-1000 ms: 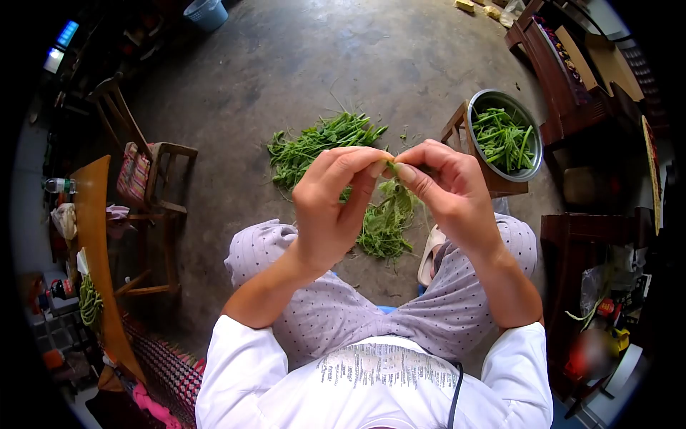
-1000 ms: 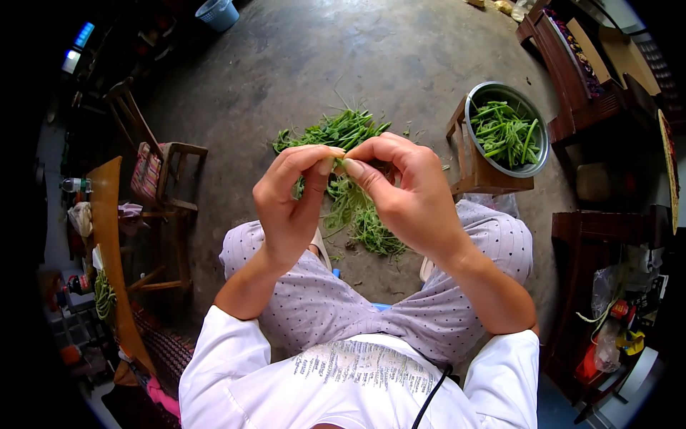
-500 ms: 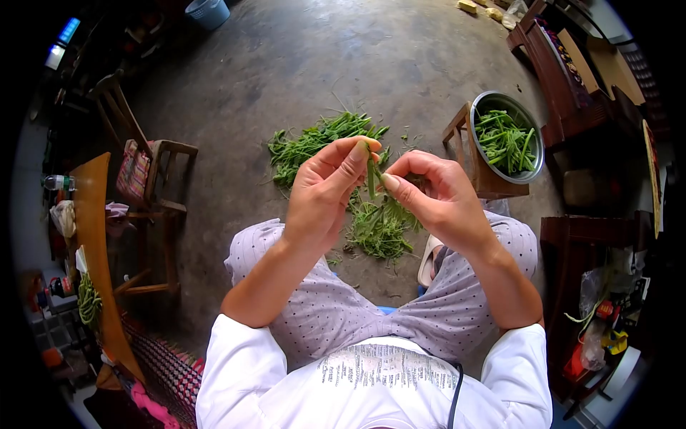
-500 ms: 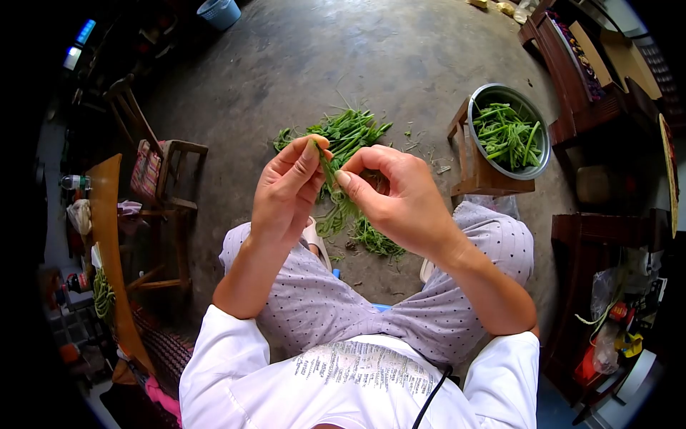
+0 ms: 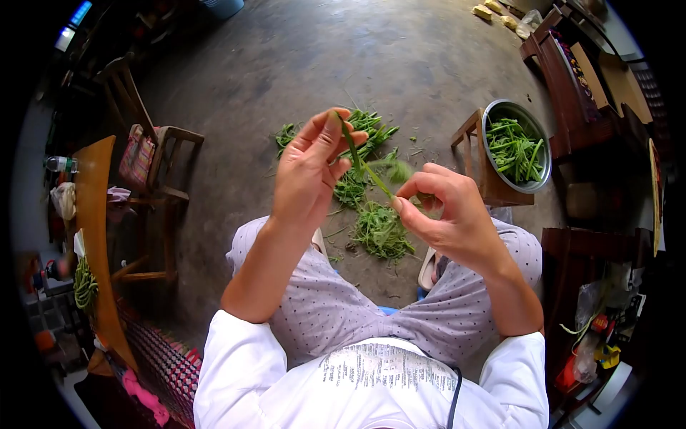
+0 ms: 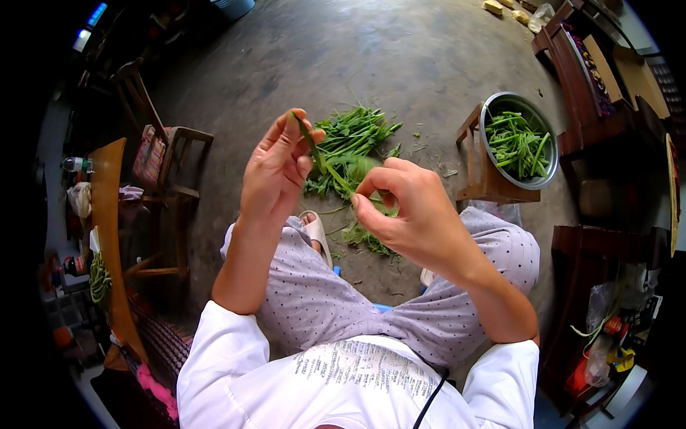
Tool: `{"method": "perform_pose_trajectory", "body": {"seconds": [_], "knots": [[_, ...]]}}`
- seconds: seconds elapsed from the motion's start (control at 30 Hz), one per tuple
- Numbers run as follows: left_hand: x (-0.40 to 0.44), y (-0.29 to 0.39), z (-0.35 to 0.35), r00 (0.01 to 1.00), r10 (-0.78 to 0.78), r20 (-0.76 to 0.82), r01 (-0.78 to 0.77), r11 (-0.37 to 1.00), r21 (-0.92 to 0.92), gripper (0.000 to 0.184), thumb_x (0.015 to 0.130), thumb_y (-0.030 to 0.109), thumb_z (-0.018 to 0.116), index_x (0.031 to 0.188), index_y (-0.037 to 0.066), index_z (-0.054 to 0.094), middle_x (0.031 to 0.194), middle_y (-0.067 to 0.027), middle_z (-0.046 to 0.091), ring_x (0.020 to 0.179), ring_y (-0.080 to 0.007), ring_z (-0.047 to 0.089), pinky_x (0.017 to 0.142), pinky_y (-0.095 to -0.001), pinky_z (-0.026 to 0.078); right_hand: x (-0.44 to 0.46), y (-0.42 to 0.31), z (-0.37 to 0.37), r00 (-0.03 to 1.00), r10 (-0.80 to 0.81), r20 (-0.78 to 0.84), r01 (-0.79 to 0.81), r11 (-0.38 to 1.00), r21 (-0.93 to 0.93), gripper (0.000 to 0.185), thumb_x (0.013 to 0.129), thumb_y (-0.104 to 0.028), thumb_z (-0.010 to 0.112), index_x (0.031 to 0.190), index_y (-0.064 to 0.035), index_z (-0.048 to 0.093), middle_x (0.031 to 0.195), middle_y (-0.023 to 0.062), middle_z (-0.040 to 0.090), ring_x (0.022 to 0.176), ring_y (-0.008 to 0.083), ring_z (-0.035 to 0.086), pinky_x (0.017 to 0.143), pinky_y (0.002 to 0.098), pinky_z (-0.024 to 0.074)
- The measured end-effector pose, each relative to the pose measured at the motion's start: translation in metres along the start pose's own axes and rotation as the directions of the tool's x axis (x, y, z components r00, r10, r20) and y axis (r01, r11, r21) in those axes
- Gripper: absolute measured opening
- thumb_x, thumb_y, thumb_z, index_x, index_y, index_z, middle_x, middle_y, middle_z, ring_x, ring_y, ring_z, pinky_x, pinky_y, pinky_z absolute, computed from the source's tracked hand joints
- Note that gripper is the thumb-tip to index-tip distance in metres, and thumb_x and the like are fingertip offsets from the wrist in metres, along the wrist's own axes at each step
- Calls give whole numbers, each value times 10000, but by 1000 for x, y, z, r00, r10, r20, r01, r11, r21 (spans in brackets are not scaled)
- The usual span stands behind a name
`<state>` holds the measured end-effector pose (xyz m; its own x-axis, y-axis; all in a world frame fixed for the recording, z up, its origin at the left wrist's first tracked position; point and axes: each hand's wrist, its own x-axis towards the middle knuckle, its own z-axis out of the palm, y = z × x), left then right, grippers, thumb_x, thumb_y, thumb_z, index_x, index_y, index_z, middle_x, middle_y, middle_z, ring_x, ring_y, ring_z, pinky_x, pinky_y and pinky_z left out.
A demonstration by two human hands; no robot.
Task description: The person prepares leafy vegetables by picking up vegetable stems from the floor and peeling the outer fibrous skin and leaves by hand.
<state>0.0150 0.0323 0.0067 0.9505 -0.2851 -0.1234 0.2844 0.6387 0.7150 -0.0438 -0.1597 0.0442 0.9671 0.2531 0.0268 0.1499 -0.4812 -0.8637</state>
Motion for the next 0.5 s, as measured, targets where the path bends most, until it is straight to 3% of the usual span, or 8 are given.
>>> {"method": "perform_pose_trajectory", "body": {"seconds": [0.03,0.07,0.2,0.23,0.27,0.5], "knots": [[1,2,-2,999,37,-24,-38,999,-28,194,924,148,540,1080,41,584,926,-52,626,934,-158,620,654,-171,531,-1,2,1,1000,-18,-5,18,1000,-18,142,760,-141,648,778,-3,625,657,83,505,590,175,492,543,302,400],[3,4,-6,998,60,-25,-61,997,-56,197,921,126,533,1084,24,574,940,-65,620,966,-199,620,740,-201,567,-2,3,2,999,-35,-10,34,999,-36,139,762,-137,647,777,-1,625,661,85,505,590,179,494,543,304,402],[8,11,-19,992,101,-73,-108,990,-90,189,927,110,515,1075,5,568,998,-99,609,969,-211,619,795,-229,565,-3,4,2,1000,-19,0,19,1000,-25,132,769,-131,646,789,-1,630,667,84,511,589,171,490,542,300,402],[8,11,-20,992,103,-75,-110,990,-91,189,927,110,515,1075,5,568,998,-99,609,969,-211,619,795,-229,565,-4,6,1,1000,-26,-7,26,1000,5,114,781,-111,649,794,1,629,667,54,495,593,132,462,537,271,376],[8,10,-20,994,67,-83,-76,990,-117,183,930,110,511,1068,5,570,999,-101,608,967,-212,618,800,-232,565,-4,7,1,999,-33,-14,33,999,35,97,793,-91,652,799,4,629,668,25,480,597,94,434,532,241,351],[11,12,-33,997,-61,-53,44,962,-269,157,931,102,507,1026,6,587,992,-99,613,958,-202,614,805,-237,566,-2,6,-1,997,-47,56,43,996,74,82,792,-70,651,812,8,631,662,16,459,601,87,412,531,238,327]]}}
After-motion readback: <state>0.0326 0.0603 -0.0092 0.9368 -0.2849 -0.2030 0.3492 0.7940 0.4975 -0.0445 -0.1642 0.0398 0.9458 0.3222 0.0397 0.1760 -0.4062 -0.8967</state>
